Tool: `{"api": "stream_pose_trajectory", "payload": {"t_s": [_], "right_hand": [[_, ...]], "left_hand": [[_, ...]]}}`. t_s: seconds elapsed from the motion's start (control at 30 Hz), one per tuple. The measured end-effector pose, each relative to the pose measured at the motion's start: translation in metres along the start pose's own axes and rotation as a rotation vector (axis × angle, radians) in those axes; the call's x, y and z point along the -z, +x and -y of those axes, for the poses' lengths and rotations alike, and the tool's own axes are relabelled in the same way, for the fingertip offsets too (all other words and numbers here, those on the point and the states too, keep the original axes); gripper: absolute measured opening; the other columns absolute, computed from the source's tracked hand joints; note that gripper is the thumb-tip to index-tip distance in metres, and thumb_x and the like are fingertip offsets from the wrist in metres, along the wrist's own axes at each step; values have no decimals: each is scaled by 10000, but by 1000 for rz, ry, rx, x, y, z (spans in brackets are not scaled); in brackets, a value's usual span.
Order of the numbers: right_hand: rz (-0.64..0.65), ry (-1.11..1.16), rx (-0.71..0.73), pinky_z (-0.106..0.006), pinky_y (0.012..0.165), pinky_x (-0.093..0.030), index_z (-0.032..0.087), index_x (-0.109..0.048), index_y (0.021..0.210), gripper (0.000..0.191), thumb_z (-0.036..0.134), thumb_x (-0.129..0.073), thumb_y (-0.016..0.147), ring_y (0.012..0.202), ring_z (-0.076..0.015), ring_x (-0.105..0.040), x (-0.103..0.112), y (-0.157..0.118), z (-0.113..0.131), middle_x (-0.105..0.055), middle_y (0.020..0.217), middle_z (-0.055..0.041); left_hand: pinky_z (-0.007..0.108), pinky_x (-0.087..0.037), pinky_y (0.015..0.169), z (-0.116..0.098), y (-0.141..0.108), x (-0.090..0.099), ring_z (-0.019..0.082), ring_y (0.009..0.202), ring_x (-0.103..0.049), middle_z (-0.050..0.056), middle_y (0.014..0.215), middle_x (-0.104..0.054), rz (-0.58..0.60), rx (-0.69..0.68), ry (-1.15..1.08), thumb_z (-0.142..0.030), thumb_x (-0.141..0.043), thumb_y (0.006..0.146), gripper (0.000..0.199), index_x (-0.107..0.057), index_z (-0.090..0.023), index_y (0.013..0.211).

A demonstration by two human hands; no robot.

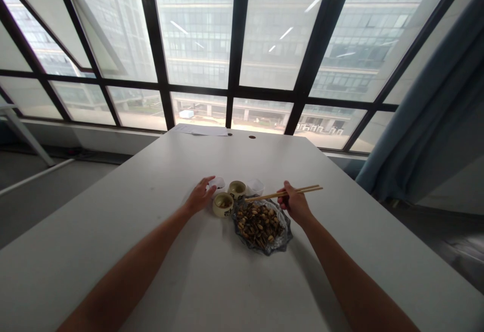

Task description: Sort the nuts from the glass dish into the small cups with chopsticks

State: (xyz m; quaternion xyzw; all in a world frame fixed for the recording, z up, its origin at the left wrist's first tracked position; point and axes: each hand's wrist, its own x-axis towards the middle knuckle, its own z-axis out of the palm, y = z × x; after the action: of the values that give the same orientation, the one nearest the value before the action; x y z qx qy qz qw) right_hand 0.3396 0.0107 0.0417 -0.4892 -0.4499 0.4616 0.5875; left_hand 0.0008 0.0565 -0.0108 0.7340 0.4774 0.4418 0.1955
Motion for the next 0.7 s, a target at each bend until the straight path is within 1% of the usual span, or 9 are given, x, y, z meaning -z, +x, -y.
{"api": "stream_pose_trajectory", "payload": {"t_s": [0.1, 0.17, 0.2, 0.23, 0.33, 0.4, 0.5, 0.57, 0.7], "right_hand": [[47, -62, 88, -217, 283, -366, 161, -629, 615, 586, 735, -652, 725, 294, -105, -467, -6, -8, 5, -583, 422, -25], [83, -112, 119, -220, 297, -380, 161, -637, 610, 601, 752, -647, 718, 301, -109, -481, -10, -13, 9, -589, 424, -25], [93, -129, 126, -224, 302, -386, 164, -638, 607, 607, 761, -641, 717, 304, -112, -486, -11, -15, 10, -591, 425, -26], [95, -138, 132, -227, 304, -389, 166, -637, 606, 612, 768, -633, 717, 305, -115, -488, -12, -16, 11, -592, 424, -26], [78, -117, 157, -233, 304, -385, 170, -634, 610, 614, 772, -617, 729, 302, -115, -478, -12, -15, 11, -590, 423, -24], [55, -88, 167, -233, 299, -376, 170, -630, 615, 610, 766, -613, 739, 300, -115, -474, -10, -13, 10, -586, 421, -23], [20, -46, 162, -229, 289, -366, 169, -622, 617, 614, 769, -605, 743, 292, -112, -468, -7, -8, 8, -581, 419, -25], [-5, -19, 160, -226, 282, -359, 169, -617, 619, 608, 764, -604, 749, 289, -111, -464, -6, -5, 7, -580, 421, -27], [-70, 64, 162, -221, 279, -347, 174, -606, 627, 581, 741, -621, 753, 305, -113, -469, -2, 2, 3, -574, 425, -23]], "left_hand": [[430, -505, 984, -12, 1, 3, 257, 1237, -554, 144, 1361, -572, -63, -75, 34, -472, -445, 941, 466, -556, -187, 1292], [474, -412, 1096, -29, 0, 4, 260, 1317, -488, 131, 1391, -558, -121, -132, 121, -419, -463, 947, 408, -568, -202, 1276], [482, -376, 1125, -39, -1, 3, 257, 1325, -476, 116, 1405, -553, -132, -154, 169, -395, -479, 946, 383, -576, -216, 1270], [483, -369, 1128, -49, -2, 1, 257, 1318, -479, 103, 1409, -555, -121, -174, 208, -379, -505, 937, 359, -591, -229, 1251], [488, -357, 1119, -73, -4, -9, 276, 1290, -500, 83, 1396, -575, 2, -211, 318, -328, -604, 871, 306, -650, -261, 1166], [510, -340, 1118, -81, -2, -18, 298, 1261, -525, 94, 1357, -606, 80, -204, 357, -300, -642, 824, 330, -662, -257, 1150], [553, -319, 1109, -81, 8, -31, 333, 1220, -557, 121, 1277, -651, 155, -149, 378, -262, -631, 781, 400, -643, -237, 1180], [590, -290, 1110, -80, 18, -36, 353, 1216, -560, 124, 1254, -662, 222, -126, 404, -254, -630, 751, 469, -616, -245, 1220], [661, -234, 1115, -80, 37, -41, 401, 1270, -525, 151, 1335, -617, 365, -49, 456, -277, -679, 678, 641, -556, -242, 1306]]}}
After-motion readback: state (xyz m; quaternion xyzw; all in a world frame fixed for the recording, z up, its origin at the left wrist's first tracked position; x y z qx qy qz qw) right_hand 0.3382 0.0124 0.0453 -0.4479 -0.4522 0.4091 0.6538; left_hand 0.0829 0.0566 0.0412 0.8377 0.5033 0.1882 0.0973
